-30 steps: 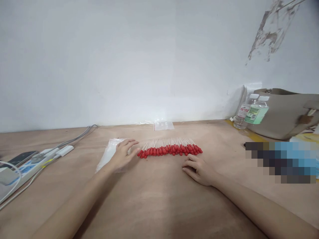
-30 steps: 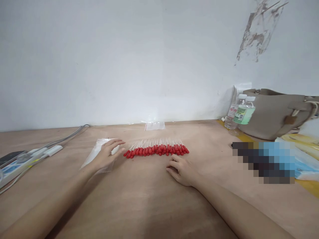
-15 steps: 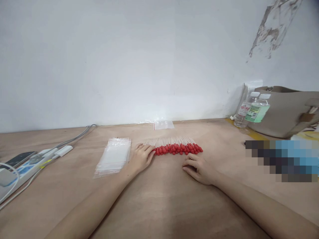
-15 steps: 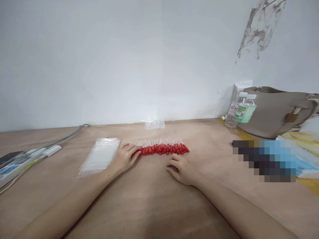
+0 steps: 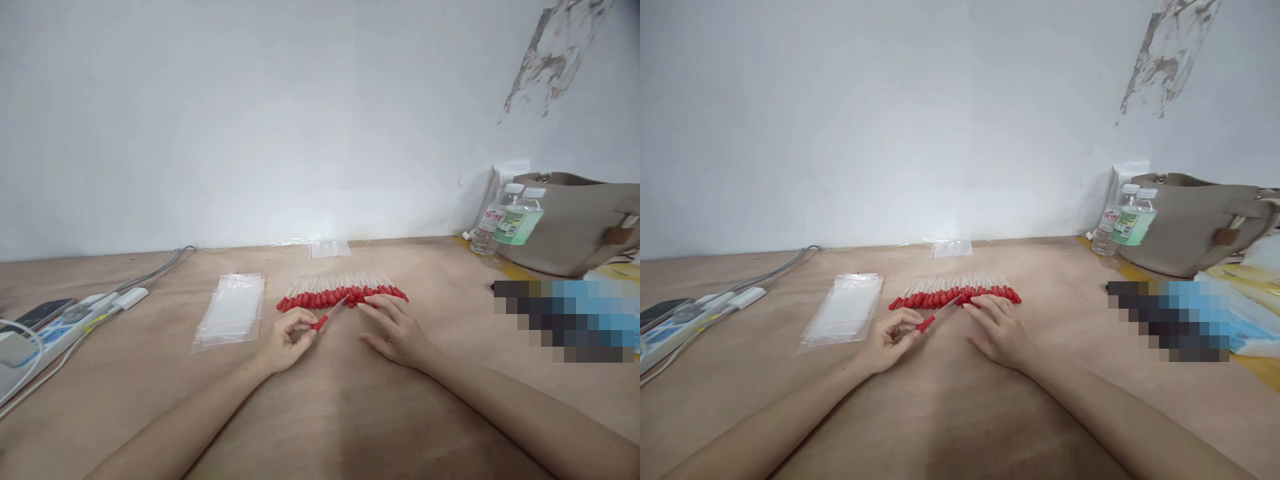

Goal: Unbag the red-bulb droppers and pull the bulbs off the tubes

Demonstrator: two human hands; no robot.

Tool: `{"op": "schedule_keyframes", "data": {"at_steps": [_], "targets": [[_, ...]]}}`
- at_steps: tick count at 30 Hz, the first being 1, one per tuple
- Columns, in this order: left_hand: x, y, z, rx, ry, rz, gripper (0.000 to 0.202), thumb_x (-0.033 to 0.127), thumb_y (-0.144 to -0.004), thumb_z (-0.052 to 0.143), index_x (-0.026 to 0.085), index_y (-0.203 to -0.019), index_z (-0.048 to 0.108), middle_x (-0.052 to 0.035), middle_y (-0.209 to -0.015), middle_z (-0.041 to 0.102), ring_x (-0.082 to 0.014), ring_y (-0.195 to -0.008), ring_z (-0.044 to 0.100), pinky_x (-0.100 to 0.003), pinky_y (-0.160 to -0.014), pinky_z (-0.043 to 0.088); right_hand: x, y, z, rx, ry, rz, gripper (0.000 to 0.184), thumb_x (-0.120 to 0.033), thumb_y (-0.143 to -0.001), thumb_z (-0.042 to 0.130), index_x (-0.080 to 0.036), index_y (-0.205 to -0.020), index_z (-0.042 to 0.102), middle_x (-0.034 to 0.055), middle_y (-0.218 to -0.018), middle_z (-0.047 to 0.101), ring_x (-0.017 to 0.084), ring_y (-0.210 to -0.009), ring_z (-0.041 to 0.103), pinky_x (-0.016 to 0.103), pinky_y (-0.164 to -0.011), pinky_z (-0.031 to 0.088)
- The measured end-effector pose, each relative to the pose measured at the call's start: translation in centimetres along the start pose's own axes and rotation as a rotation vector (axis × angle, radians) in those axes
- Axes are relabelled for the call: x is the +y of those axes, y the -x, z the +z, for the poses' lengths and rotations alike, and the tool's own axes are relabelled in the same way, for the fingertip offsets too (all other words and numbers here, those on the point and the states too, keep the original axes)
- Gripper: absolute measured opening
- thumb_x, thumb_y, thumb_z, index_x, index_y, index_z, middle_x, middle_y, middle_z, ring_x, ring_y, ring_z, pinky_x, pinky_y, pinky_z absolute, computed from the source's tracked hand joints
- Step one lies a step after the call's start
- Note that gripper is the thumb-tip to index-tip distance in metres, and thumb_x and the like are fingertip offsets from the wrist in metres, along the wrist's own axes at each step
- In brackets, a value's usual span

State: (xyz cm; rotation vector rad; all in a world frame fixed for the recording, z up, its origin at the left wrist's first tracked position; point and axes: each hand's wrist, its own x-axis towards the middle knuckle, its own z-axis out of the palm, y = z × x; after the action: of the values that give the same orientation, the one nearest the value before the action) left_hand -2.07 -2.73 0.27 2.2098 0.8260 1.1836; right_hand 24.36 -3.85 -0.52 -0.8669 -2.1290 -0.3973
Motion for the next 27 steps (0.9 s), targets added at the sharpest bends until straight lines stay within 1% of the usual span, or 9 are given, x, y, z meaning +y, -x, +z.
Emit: {"op": "schedule_keyframes", "data": {"at_steps": [2, 4, 8, 13, 18, 21, 23, 25, 27], "targets": [[0.3, 0.1, -0.2, -0.033, -0.055, 0.048, 0.012, 0.017, -0.077, 0.052, 0.015, -0.087, 0.058, -0.0075, -0.090, 0.060, -0.0161, -0.085, 0.059, -0.029, -0.072, 0.051, -0.5, -0.5, 0.4, -0.062, 0.004, -0.038, 0.051, -0.034, -0.078, 0.054, -0.021, -0.126, 0.041, 0.0103, -0.120, 0.051, 0.025, -0.112, 0.042, 0.043, -0.092, 0.036], [0.3, 0.0, -0.6, 0.002, -0.132, 0.096, 0.012, 0.015, -0.076, 0.052, 0.015, -0.086, 0.058, -0.0075, -0.088, 0.062, -0.0169, -0.085, 0.059, -0.030, -0.073, 0.050, -1.0, -1.0, 0.8, -0.087, 0.013, -0.049, 0.050, -0.034, -0.080, 0.052, -0.021, -0.127, 0.041, 0.0099, -0.122, 0.050, 0.025, -0.115, 0.040, 0.043, -0.093, 0.035], [0.3, 0.0, -1.1, 0.017, -0.179, 0.184, 0.015, 0.011, -0.073, 0.052, 0.016, -0.086, 0.058, -0.0077, -0.089, 0.063, -0.0170, -0.085, 0.059, -0.031, -0.075, 0.048, -1.6, -1.8, 1.7, -0.029, 0.048, -0.072, 0.044, -0.030, -0.082, 0.050, -0.019, -0.125, 0.044, 0.0093, -0.120, 0.053, 0.023, -0.114, 0.042, 0.041, -0.093, 0.034], [0.7, -0.1, -0.8, -0.099, -0.164, 0.219, 0.019, 0.007, -0.071, 0.050, 0.016, -0.085, 0.059, -0.0074, -0.089, 0.063, -0.0155, -0.082, 0.060, -0.029, -0.073, 0.049, -1.6, -1.8, 1.8, 0.002, 0.064, -0.136, 0.036, -0.028, -0.083, 0.051, -0.018, -0.117, 0.050, 0.0051, -0.098, 0.064, 0.018, -0.093, 0.053, 0.040, -0.089, 0.031], [1.1, -0.3, -0.5, -0.127, -0.157, 0.232, 0.020, 0.008, -0.073, 0.048, 0.016, -0.087, 0.059, -0.0068, -0.088, 0.064, -0.0148, -0.081, 0.060, -0.028, -0.073, 0.049, -2.0, -2.0, 2.1, -0.057, 0.036, -0.124, 0.024, -0.032, -0.084, 0.050, -0.018, -0.101, 0.060, 0.0028, -0.076, 0.064, 0.015, -0.076, 0.053, 0.035, -0.079, 0.031], [1.3, -0.3, -0.4, -0.135, -0.223, 0.196, 0.028, 0.012, -0.074, 0.050, 0.017, -0.100, 0.056, -0.0084, -0.100, 0.061, -0.0183, -0.095, 0.056, -0.033, -0.084, 0.046, -2.3, -2.2, 2.3, -0.082, 0.012, -0.105, 0.018, -0.027, -0.086, 0.047, -0.020, -0.092, 0.062, 0.0013, -0.068, 0.061, 0.013, -0.070, 0.051, 0.031, -0.072, 0.029], [1.4, -0.4, 0.0, -0.131, -0.301, 0.164, 0.037, 0.020, -0.075, 0.055, 0.019, -0.111, 0.052, -0.0097, -0.112, 0.055, -0.0216, -0.106, 0.050, -0.038, -0.091, 0.042, -2.4, -2.2, 2.4, -0.097, 0.013, -0.100, 0.018, -0.025, -0.086, 0.046, -0.020, -0.096, 0.061, 0.0010, -0.067, 0.059, 0.013, -0.068, 0.049, 0.030, -0.070, 0.028], [1.3, -0.7, 0.7, -0.127, -0.363, 0.159, 0.037, 0.027, -0.077, 0.057, 0.020, -0.113, 0.052, -0.0094, -0.113, 0.054, -0.0221, -0.106, 0.049, -0.039, -0.091, 0.041, -2.4, -2.2, 2.4, -0.111, 0.016, -0.102, 0.019, -0.025, -0.086, 0.046, -0.020, -0.097, 0.061, 0.0006, -0.067, 0.058, 0.013, -0.067, 0.048, 0.030, -0.069, 0.027], [1.1, -0.9, 1.3, -0.131, -0.401, 0.177, 0.027, 0.030, -0.081, 0.054, 0.020, -0.106, 0.057, -0.0078, -0.103, 0.057, -0.0198, -0.097, 0.052, -0.036, -0.086, 0.043, -2.5, -2.1, 2.5, -0.124, 0.015, -0.100, 0.017, -0.025, -0.086, 0.046, -0.019, -0.092, 0.061, 0.0001, -0.066, 0.057, 0.012, -0.065, 0.046, 0.030, -0.068, 0.026]]}}
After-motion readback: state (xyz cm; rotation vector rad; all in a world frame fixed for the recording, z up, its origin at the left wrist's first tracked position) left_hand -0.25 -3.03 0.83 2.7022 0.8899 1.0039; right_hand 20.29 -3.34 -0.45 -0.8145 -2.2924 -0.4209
